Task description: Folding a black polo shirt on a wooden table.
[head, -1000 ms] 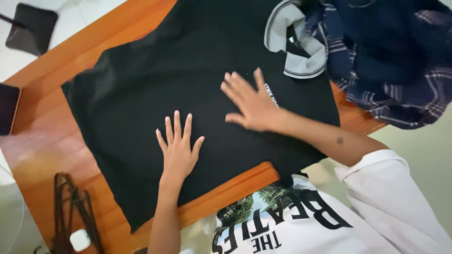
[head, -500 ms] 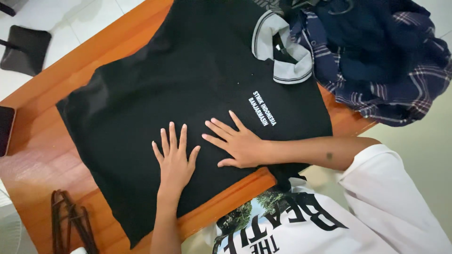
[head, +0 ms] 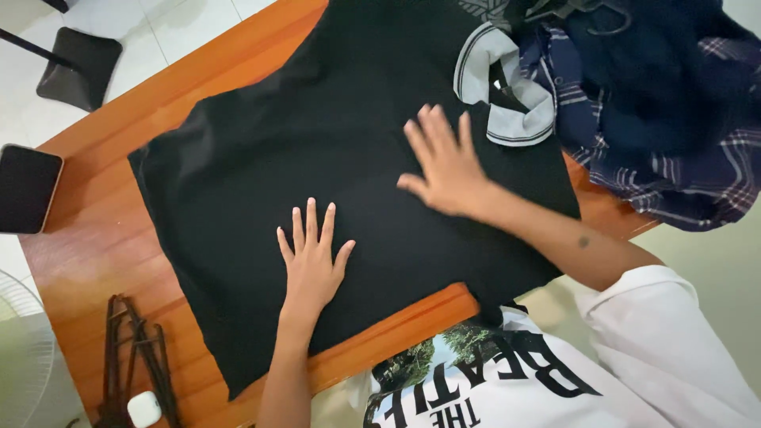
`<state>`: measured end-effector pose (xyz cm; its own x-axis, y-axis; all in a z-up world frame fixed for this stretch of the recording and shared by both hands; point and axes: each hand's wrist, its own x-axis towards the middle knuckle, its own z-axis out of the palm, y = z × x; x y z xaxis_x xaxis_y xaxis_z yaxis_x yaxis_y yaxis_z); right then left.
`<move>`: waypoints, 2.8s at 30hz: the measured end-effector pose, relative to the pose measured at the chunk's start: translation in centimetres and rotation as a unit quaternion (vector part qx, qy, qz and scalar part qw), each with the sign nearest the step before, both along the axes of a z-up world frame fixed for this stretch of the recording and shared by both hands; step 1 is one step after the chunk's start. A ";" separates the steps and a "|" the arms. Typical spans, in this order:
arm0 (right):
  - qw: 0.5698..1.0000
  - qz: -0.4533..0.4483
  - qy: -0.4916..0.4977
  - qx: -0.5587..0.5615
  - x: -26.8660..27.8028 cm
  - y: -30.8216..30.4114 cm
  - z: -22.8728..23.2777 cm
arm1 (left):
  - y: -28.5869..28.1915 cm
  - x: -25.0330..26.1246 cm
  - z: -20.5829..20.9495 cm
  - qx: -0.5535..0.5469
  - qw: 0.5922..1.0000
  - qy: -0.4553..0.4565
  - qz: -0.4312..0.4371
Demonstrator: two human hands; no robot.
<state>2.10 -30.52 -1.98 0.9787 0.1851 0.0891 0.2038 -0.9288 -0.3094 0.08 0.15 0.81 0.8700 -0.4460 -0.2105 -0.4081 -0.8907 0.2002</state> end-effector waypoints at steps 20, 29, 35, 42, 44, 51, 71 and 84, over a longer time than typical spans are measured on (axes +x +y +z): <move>0.999 -0.043 0.000 0.014 1.1 -0.9 -0.2 | 0.1 0.0 -0.7 -0.004 1.000 -0.030 -0.007; 0.953 0.294 -0.013 -0.073 -5.1 6.1 -1.3 | -1.9 -2.2 -3.8 -0.072 0.986 -0.130 -0.080; 0.947 0.318 -0.010 -0.034 -3.2 4.7 -0.1 | 1.0 0.3 -4.8 -0.042 0.987 -0.143 -0.061; 0.952 0.265 -0.040 0.151 -2.0 3.2 1.8 | 11.1 5.0 -3.9 0.007 0.974 -0.097 0.203; 0.960 0.236 -0.014 0.149 -2.0 3.3 3.0 | 11.7 5.3 -4.2 0.030 0.966 -0.066 0.247; 0.956 0.179 -0.062 0.224 -2.2 3.2 3.7 | 3.1 0.6 -3.3 -0.060 0.979 -0.179 0.078; 0.955 0.211 -0.058 0.199 -3.4 3.5 2.4 | 9.1 4.3 -6.7 -0.019 0.970 -0.178 0.166; 0.960 0.202 -0.035 0.191 -3.6 3.8 2.4 | -2.2 -4.7 -5.1 -0.080 0.974 -0.172 -0.122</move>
<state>-1.48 -26.75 0.40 0.8229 0.4890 0.2893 0.5565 -0.5908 -0.5842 -4.65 -2.03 -4.33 0.7409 -0.6513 0.1640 -0.6711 -0.7275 0.1426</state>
